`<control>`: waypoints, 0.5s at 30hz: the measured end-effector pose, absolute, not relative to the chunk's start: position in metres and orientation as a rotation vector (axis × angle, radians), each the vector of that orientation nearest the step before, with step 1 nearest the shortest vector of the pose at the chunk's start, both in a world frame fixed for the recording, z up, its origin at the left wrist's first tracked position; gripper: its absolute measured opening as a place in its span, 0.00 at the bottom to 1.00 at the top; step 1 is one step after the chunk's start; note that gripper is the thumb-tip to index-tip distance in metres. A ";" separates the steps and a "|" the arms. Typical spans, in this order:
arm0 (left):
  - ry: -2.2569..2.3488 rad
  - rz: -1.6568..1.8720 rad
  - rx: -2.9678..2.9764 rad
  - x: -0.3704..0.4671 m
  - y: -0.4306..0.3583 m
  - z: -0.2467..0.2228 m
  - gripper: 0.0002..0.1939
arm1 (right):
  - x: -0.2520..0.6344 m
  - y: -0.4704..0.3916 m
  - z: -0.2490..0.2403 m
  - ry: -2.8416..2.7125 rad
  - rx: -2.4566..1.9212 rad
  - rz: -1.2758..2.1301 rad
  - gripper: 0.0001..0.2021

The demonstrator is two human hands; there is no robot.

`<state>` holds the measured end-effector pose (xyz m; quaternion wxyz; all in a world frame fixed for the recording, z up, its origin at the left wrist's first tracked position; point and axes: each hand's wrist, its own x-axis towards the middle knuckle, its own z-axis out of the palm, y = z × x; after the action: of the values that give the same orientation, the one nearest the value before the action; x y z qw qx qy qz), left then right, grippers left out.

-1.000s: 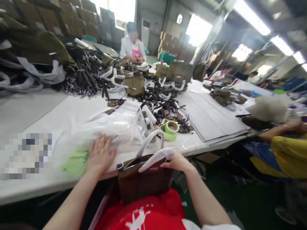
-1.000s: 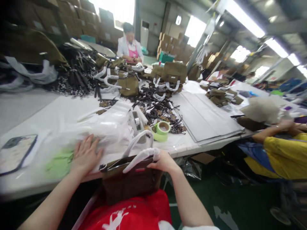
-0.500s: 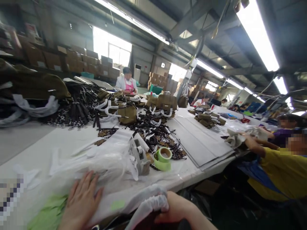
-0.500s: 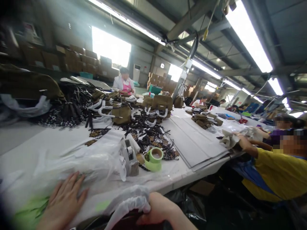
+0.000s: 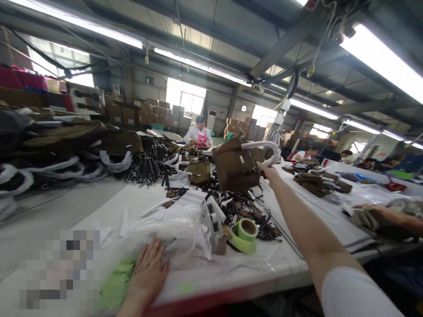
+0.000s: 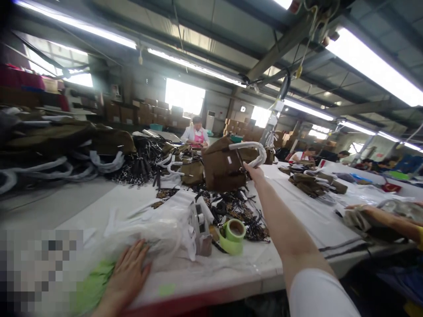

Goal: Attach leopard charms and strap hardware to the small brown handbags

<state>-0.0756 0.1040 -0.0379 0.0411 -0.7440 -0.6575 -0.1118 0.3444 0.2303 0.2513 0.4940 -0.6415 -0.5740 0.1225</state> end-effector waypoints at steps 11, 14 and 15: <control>-1.997 -0.385 -2.284 -0.075 0.102 -0.038 0.26 | 0.274 0.144 0.074 -1.884 -1.646 0.544 0.07; -1.996 -0.427 -2.314 -0.075 0.101 -0.040 0.26 | 0.262 0.110 0.019 -2.028 -1.643 0.333 0.16; -2.006 -0.440 -2.324 -0.075 0.100 -0.040 0.26 | 0.260 0.102 0.005 -2.018 -1.633 0.226 0.20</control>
<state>-0.0752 0.1004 -0.0398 0.0201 -0.7492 -0.6467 -0.1417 0.2602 0.1023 0.0052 0.2647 -0.6044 -0.7467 0.0837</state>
